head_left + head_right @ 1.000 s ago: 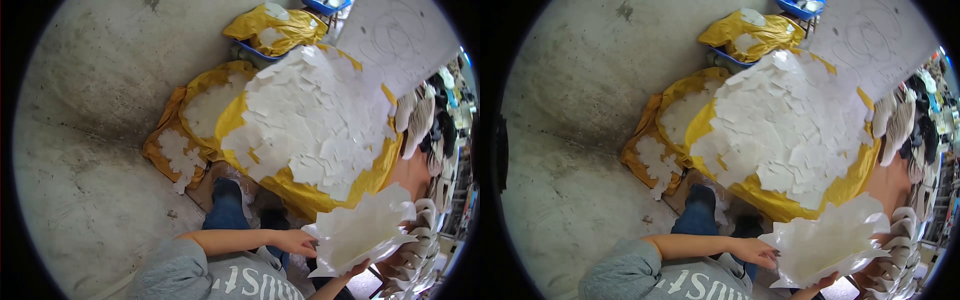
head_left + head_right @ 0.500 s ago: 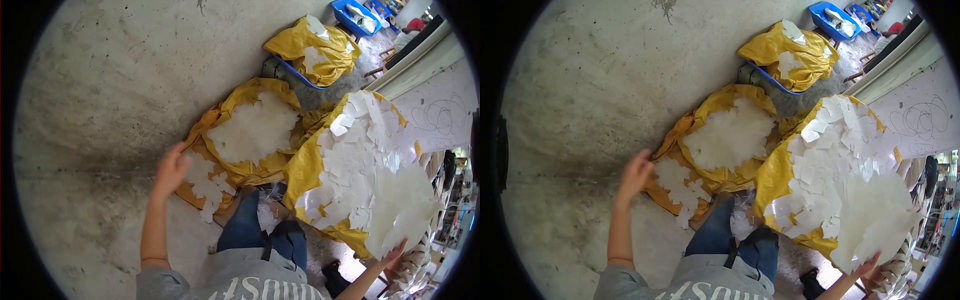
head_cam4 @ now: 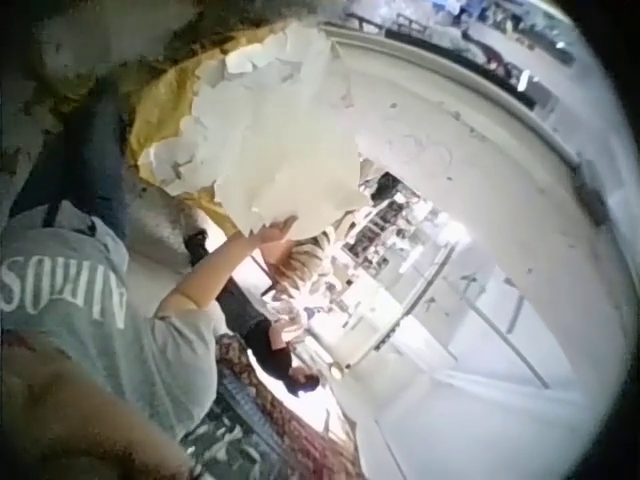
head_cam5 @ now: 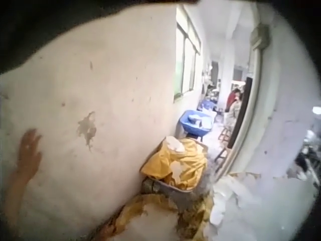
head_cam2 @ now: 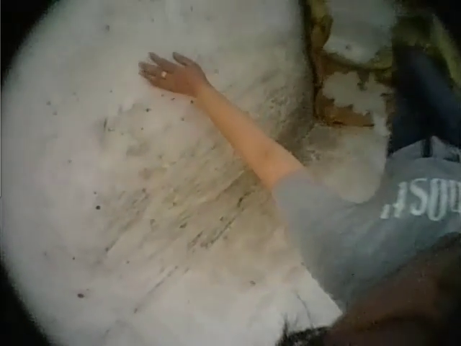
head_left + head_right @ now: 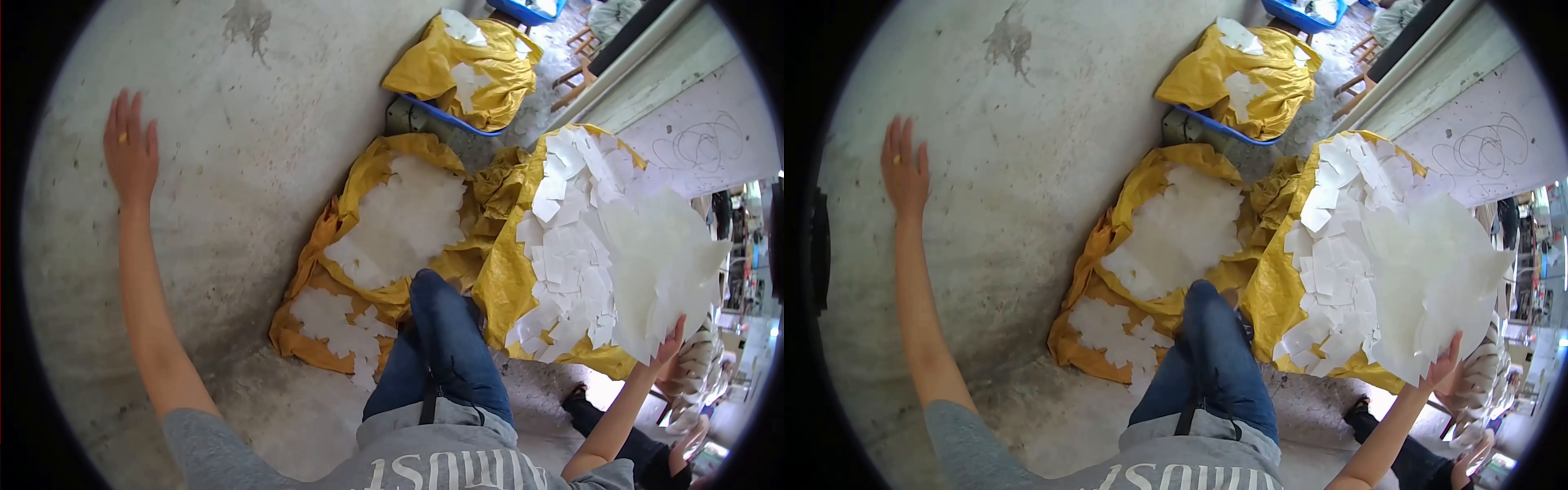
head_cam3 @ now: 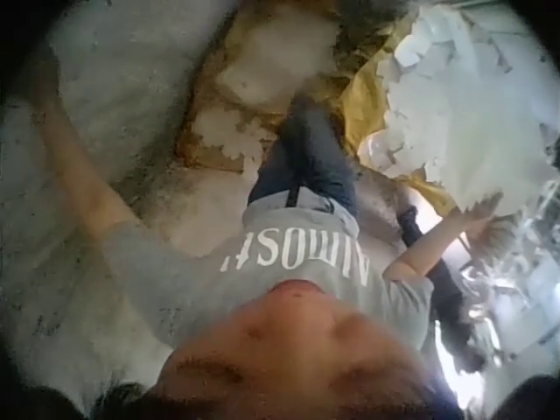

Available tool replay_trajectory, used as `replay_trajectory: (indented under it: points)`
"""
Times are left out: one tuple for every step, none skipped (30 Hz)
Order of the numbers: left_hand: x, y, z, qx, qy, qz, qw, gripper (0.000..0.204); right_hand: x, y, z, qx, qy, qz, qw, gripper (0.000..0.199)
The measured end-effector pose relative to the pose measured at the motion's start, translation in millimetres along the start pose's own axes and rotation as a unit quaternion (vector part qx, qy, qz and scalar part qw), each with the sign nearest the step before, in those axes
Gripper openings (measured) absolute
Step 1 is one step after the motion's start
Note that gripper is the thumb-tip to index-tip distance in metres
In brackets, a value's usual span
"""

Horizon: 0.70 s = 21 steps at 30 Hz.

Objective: Assembling shoe components by inserting white liners into shoe uppers at a workshop table.

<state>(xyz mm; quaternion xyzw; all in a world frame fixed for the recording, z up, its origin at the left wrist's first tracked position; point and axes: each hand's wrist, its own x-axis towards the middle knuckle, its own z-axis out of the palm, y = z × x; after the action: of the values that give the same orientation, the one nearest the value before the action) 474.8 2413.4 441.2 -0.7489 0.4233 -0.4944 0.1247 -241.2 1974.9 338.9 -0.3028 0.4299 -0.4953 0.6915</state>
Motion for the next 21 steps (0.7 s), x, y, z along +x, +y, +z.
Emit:
replay_trajectory:
  points:
    - [-3,-6,5,0.042,0.010,0.011,0.999,0.051,-1,4,7,0.001,0.012,-0.006,1.000,0.044]
    - [1,2,3,0.097,-0.014,0.033,0.995,0.053,0,9,16,0.002,0.025,-0.016,1.000,0.044]
    - [0,-1,7,0.061,0.010,0.014,0.998,0.055,0,14,25,0.004,0.037,-0.025,0.999,0.044]
    - [-1,-4,13,0.025,0.033,-0.007,0.999,0.056,2,18,35,0.005,0.047,-0.035,0.998,0.045]
    - [3,-7,9,0.044,0.020,0.001,0.999,0.056,4,21,43,0.011,0.052,-0.039,0.998,0.045]
    - [6,-4,11,0.057,0.009,0.007,0.998,0.056,5,21,52,0.014,0.032,-0.033,0.999,0.045]
    - [6,-1,11,0.067,0.002,-0.007,0.998,0.055,9,24,61,0.020,0.009,-0.022,1.000,0.044]
    - [2,2,11,0.078,-0.002,-0.005,0.997,0.054,13,28,68,0.026,-0.013,-0.011,1.000,0.044]
    - [-1,1,11,0.091,-0.004,-0.001,0.996,0.054,19,36,76,0.036,-0.036,0.000,0.999,0.044]
    - [1,1,12,0.092,0.002,0.004,0.996,0.053,28,46,85,0.047,-0.030,-0.007,0.998,0.044]
    - [6,2,12,0.095,0.008,0.009,0.995,0.052,44,56,94,0.065,-0.012,-0.018,0.998,0.044]
    - [5,-2,15,0.098,0.005,0.010,0.995,0.050,52,61,99,0.079,0.011,-0.029,0.996,0.044]
    - [7,-4,18,0.102,0.004,0.013,0.995,0.050,58,66,104,0.093,0.034,-0.040,0.994,0.044]
    - [11,-7,10,0.111,-0.002,0.019,0.994,0.050,61,70,105,0.107,0.055,-0.044,0.992,0.044]
    - [14,-5,11,0.123,-0.001,0.021,0.992,0.050,68,70,108,0.113,0.058,-0.049,0.991,0.044]
    - [17,-2,14,0.134,0.001,0.023,0.991,0.049,74,70,111,0.125,0.059,-0.058,0.989,0.044]
    - [19,1,15,0.132,0.008,0.024,0.991,0.049,77,69,114,0.135,0.059,-0.065,0.987,0.044]
    - [18,4,15,0.137,0.003,0.021,0.990,0.050,77,67,115,0.144,0.060,-0.072,0.985,0.044]
    - [18,7,15,0.142,-0.002,0.018,0.990,0.050,76,63,113,0.153,0.061,-0.079,0.983,0.045]
    - [19,6,14,0.140,0.007,0.019,0.990,0.050,75,58,112,0.159,0.063,-0.085,0.982,0.045]
    - [20,5,11,0.155,-0.006,0.017,0.988,0.049,70,52,108,0.160,0.079,-0.085,0.980,0.044]
